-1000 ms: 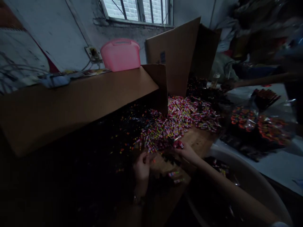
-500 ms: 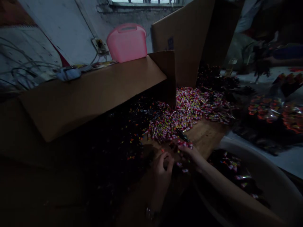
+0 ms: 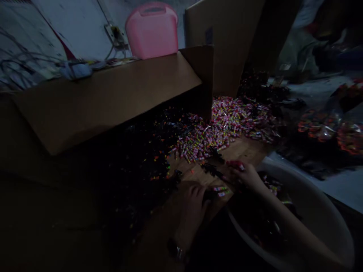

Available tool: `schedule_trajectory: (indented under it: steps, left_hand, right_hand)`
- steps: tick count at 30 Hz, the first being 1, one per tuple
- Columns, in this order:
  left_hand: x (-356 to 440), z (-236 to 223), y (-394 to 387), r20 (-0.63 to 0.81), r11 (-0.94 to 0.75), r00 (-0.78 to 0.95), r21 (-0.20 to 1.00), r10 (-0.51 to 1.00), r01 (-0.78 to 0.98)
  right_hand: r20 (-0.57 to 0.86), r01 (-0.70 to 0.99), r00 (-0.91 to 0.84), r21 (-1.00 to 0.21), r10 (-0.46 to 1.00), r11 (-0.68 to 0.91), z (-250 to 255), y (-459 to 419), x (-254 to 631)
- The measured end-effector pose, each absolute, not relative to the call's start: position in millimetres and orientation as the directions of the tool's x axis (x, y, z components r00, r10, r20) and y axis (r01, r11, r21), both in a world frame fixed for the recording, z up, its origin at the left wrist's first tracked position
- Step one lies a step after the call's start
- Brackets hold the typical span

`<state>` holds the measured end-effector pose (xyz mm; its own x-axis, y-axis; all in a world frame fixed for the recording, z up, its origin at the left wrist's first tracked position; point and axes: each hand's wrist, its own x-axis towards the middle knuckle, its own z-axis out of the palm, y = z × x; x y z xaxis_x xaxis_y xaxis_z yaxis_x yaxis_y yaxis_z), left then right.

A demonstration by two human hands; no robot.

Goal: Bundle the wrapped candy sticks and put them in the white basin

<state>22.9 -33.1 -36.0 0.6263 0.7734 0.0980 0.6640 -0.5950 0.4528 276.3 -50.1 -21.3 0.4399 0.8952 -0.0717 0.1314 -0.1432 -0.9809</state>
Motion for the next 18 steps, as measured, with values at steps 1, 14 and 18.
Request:
schedule_trajectory:
  steps: [1,14,18]
  left_hand:
    - [23.1,-37.6,-34.0,0.106,-0.593,0.623,0.461,0.775,0.660]
    - [135.2,-43.7,-51.7,0.266,-0.684,0.669,0.532,0.694,0.498]
    - [133.3,-54.5,-45.2,0.203,-0.693,0.710,0.506,0.674,0.513]
  right_hand:
    - [-0.033,0.184,0.474,-0.974,0.880,-0.135,-23.0,-47.0,277.1]
    - [0.164,0.424,0.517,-0.901,0.840,-0.086,16.3,-39.3,315.6]
    - [0.099,0.454,0.481,-0.878,0.871,-0.152,9.3,-42.0,325.6]
